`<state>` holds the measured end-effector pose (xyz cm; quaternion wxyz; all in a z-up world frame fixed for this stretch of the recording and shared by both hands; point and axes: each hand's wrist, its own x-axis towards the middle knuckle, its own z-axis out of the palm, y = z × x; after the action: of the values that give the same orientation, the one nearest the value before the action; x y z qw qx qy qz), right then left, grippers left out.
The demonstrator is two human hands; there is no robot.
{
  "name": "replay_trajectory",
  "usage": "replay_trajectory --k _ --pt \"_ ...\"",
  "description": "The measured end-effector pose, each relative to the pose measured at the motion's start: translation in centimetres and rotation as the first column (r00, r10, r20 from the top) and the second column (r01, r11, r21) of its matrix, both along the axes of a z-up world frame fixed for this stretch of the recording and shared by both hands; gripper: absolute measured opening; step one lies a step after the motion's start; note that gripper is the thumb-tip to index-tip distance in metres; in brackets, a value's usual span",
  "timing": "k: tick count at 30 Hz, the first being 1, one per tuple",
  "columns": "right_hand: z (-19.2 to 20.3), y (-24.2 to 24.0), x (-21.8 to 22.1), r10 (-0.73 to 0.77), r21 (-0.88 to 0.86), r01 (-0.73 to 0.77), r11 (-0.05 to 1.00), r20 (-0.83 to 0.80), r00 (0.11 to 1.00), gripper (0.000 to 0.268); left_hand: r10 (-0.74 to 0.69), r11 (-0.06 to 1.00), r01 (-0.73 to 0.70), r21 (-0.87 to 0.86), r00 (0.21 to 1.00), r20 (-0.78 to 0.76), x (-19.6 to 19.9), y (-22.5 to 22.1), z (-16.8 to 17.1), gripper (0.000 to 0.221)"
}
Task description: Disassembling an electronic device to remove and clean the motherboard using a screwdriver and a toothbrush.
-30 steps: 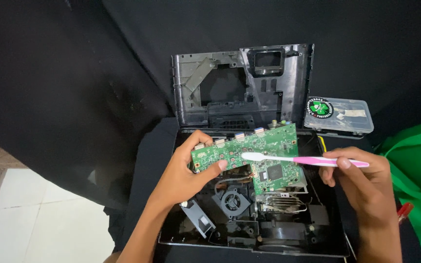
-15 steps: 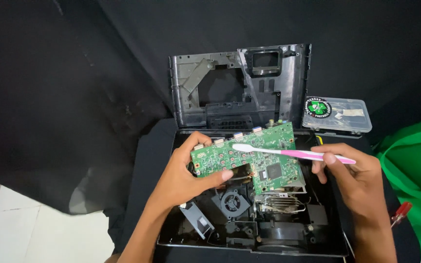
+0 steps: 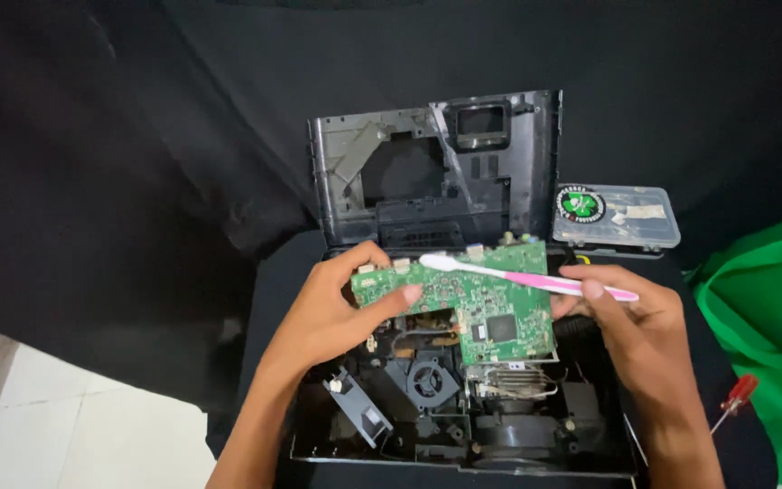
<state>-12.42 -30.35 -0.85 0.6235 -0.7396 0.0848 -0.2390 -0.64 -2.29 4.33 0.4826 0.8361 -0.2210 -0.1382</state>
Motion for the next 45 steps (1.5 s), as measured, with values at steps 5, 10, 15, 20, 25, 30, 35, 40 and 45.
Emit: replay_trajectory --k 5,10,15,20,25,30,35,40,45 --pt "-0.4 -0.3 0.0 -0.012 0.051 0.01 0.999 0.05 0.999 0.029 0.031 0.999 -0.034 0.029 0.995 0.093 0.2 -1.0 -0.8 0.041" --pt "-2.0 -1.6 0.1 0.025 0.194 -0.057 0.979 0.167 0.986 0.026 0.051 0.992 -0.066 0.108 0.99 0.135 -0.5 -1.5 -0.7 0.041" --pt "-1.3 -1.4 0.0 0.006 0.106 -0.018 0.994 0.114 0.993 0.028 -0.072 0.995 0.052 0.087 0.966 0.25 -0.2 -1.1 -1.5 0.039" --pt "-1.6 -1.4 0.0 0.03 0.11 -0.047 0.993 0.153 0.988 0.027 -0.05 0.996 0.032 0.084 0.973 0.225 -0.3 -1.0 -1.6 0.043" --pt "-2.6 -1.9 0.2 0.023 0.121 -0.045 0.992 0.176 0.984 0.026 -0.043 0.977 -0.002 0.213 0.978 0.206 -0.4 -1.2 -1.0 0.055" --pt "-2.9 -2.1 0.0 0.039 0.104 -0.058 0.993 0.175 0.984 0.027 -0.001 0.951 -0.069 0.301 0.974 0.227 -0.7 -1.5 -0.3 0.056" --pt "-2.6 -2.0 -0.2 0.043 0.096 -0.062 0.993 0.188 0.981 0.027 0.032 0.919 -0.186 0.347 0.914 0.405 -0.4 -3.3 -0.5 0.063" --pt "-0.3 -0.4 -0.6 -0.025 -0.039 0.027 0.999 0.062 0.998 0.027 0.017 0.882 -0.245 0.403 0.871 0.492 0.0 -3.9 -1.2 0.075" --pt "-0.8 -1.0 -0.6 0.016 0.067 -0.025 0.997 0.124 0.992 0.029 0.004 0.905 -0.179 0.385 0.91 0.415 -0.6 -3.9 -0.1 0.07"
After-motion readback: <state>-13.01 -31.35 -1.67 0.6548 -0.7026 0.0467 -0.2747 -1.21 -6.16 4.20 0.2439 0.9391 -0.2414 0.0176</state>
